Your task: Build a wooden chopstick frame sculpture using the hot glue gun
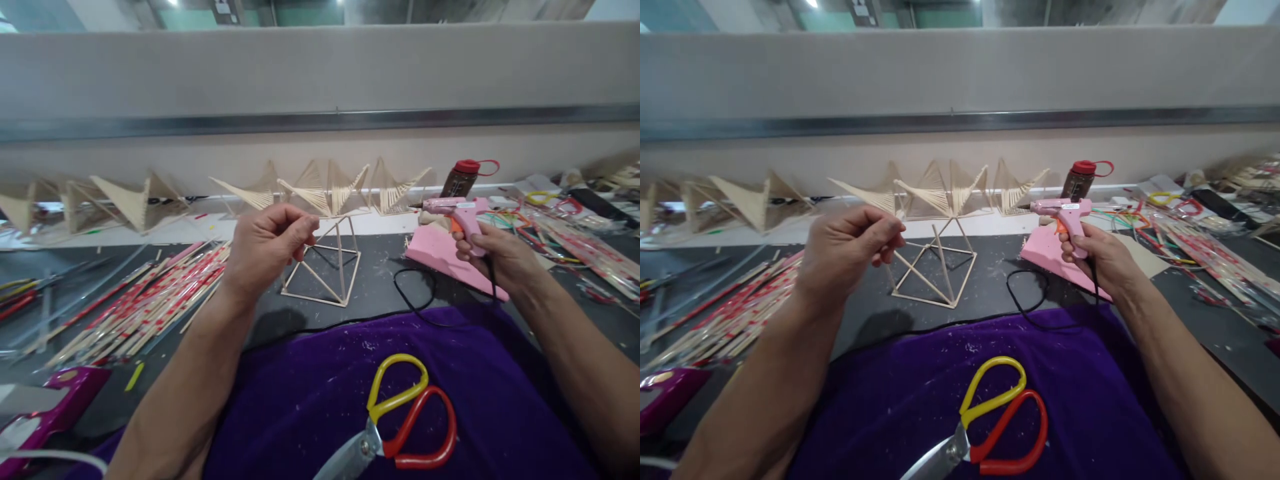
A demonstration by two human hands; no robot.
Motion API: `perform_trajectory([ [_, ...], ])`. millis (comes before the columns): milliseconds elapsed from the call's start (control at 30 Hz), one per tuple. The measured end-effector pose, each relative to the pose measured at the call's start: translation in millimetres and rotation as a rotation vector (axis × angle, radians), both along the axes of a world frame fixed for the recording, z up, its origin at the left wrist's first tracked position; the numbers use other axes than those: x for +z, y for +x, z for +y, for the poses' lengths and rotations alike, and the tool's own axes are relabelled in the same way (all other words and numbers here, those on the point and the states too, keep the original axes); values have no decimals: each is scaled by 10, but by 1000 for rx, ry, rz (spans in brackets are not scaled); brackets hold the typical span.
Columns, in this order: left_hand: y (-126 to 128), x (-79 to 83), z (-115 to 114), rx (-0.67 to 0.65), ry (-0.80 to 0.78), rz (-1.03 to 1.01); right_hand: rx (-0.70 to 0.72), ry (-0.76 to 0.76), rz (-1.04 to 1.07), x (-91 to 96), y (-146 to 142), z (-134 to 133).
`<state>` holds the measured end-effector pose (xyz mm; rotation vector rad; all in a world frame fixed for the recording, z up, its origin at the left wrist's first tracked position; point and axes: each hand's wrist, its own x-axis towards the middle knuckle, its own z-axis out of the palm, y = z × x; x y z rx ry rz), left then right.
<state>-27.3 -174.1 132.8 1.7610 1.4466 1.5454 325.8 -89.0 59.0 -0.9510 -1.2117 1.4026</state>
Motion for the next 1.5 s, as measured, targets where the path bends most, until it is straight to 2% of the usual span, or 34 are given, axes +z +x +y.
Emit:
perform_trajectory([
  [167, -4, 1, 2, -5, -36, -10, -50, 35, 58, 33, -132, -81],
  [300, 19, -39, 31, -25, -147, 9, -90, 14, 145, 90, -241, -170],
  [433, 98, -130, 65, -86, -295, 1, -22, 74, 47, 131, -389, -255],
  [600, 199, -256, 115, -142, -379, -15, 51, 148, -73, 164, -631, -323],
  [833, 272, -394, 254, -169, -388, -134, 98, 236, -134, 170, -848, -292],
  [1000, 328, -397, 287, -139, -386, -126, 83, 262, -182, 152, -925, -284],
  [1267, 418, -415, 416, -99, -380, -45, 94, 313, -198, 149, -935, -281],
  [1500, 404, -455, 494, -102, -383, -50, 76, 339, -319, 124, -914, -259],
])
